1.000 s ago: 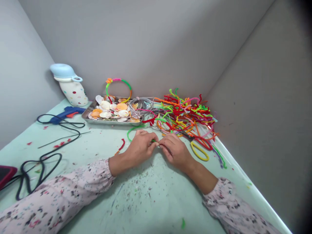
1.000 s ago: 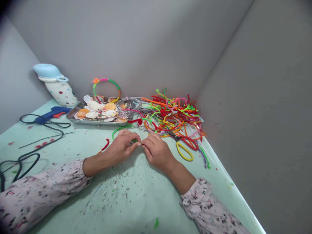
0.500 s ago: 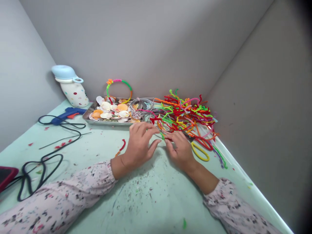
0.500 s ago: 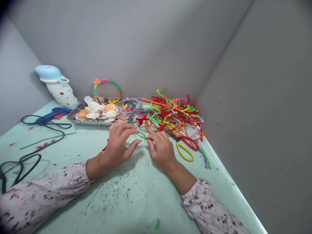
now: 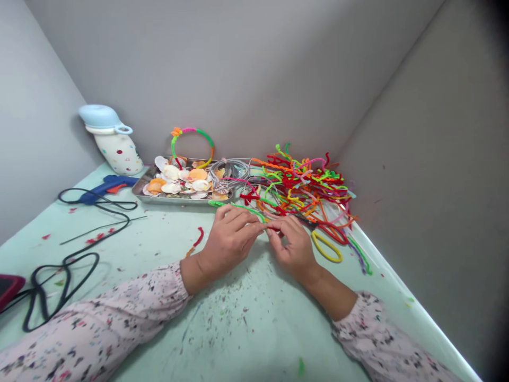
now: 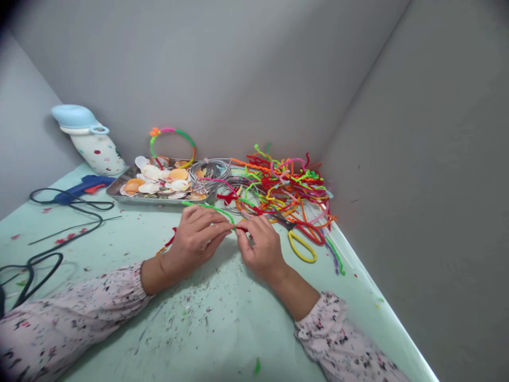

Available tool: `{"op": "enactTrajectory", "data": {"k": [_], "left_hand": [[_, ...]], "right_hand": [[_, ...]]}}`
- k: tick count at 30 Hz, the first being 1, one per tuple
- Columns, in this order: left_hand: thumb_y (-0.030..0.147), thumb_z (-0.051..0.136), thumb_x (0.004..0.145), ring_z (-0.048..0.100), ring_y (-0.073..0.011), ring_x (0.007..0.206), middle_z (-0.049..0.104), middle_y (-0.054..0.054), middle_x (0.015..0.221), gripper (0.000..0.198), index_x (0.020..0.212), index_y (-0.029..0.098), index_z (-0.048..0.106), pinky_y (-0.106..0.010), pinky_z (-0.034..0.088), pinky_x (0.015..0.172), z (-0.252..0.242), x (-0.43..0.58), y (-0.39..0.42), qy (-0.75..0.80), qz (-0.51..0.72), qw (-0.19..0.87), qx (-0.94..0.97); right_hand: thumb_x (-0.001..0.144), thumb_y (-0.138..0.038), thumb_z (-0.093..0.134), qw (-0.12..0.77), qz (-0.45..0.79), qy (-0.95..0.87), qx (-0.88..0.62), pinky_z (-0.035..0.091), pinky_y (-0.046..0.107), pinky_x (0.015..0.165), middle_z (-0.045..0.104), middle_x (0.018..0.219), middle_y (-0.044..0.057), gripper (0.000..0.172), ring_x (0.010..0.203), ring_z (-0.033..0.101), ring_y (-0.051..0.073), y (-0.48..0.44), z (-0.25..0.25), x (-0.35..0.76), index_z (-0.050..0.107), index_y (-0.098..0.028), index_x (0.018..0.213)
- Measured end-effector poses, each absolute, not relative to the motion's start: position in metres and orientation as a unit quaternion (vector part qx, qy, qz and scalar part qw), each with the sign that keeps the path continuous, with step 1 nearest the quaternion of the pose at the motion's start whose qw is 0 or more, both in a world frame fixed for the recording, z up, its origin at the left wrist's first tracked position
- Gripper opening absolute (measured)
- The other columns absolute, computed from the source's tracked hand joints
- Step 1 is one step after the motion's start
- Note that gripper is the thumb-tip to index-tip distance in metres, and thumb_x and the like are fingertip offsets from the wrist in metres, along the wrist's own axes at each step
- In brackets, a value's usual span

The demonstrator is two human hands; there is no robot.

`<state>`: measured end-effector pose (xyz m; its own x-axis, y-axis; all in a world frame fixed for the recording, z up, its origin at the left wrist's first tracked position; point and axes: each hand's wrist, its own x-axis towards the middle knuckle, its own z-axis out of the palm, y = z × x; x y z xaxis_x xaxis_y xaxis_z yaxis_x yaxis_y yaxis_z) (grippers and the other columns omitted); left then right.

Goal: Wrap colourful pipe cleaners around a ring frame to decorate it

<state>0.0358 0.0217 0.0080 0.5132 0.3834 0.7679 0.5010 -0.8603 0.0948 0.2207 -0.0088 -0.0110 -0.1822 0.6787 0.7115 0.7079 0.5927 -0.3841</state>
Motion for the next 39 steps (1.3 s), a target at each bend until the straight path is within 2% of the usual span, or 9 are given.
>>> {"op": "enactTrajectory", "data": {"k": [7, 18, 30, 39], "left_hand": [[0.017, 0.06, 0.089, 0.065, -0.0152, 0.09, 0.075, 0.0, 0.095, 0.01, 0.095, 0.022, 0.066, -0.038, 0.035, 0.093, 0.008, 0.036, 0.023, -0.251, -0.428, 0.067, -0.866], [0.013, 0.055, 0.091, 0.066, -0.014, 0.088, 0.075, 0.001, 0.092, 0.015, 0.092, 0.023, 0.066, -0.04, 0.031, 0.096, 0.012, 0.034, 0.02, -0.251, -0.403, 0.066, -0.878], [0.018, 0.051, 0.093, 0.06, -0.0176, 0.087, 0.07, -0.003, 0.088, 0.012, 0.092, 0.019, 0.063, -0.04, 0.034, 0.094, 0.006, 0.037, 0.022, -0.267, -0.367, 0.078, -0.887], [0.02, 0.045, 0.096, 0.052, -0.0193, 0.082, 0.065, -0.004, 0.084, 0.016, 0.089, 0.017, 0.06, -0.04, 0.035, 0.089, 0.002, 0.039, 0.024, -0.286, -0.342, 0.079, -0.892]], "right_hand": [[0.088, -0.016, 0.055, 0.452, -0.014, -0.774, -0.442, 0.047, 0.036, 0.074, 0.065, 0.082, 0.005, 0.01, 0.08, 0.055, 0.021, -0.009, -0.01, 0.22, 0.062, -0.019, 0.094], [0.088, -0.017, 0.053, 0.452, -0.016, -0.78, -0.433, 0.049, 0.037, 0.073, 0.065, 0.083, 0.006, 0.011, 0.081, 0.057, 0.022, -0.009, -0.011, 0.22, 0.061, -0.022, 0.095], [0.087, -0.015, 0.054, 0.442, -0.042, -0.793, -0.416, 0.05, 0.042, 0.083, 0.067, 0.089, 0.007, 0.014, 0.09, 0.059, 0.023, -0.009, -0.009, 0.22, 0.061, -0.021, 0.097], [0.089, -0.016, 0.053, 0.423, -0.038, -0.805, -0.413, 0.05, 0.044, 0.086, 0.068, 0.091, 0.008, 0.014, 0.096, 0.061, 0.024, -0.009, -0.009, 0.22, 0.062, -0.021, 0.099]]}}
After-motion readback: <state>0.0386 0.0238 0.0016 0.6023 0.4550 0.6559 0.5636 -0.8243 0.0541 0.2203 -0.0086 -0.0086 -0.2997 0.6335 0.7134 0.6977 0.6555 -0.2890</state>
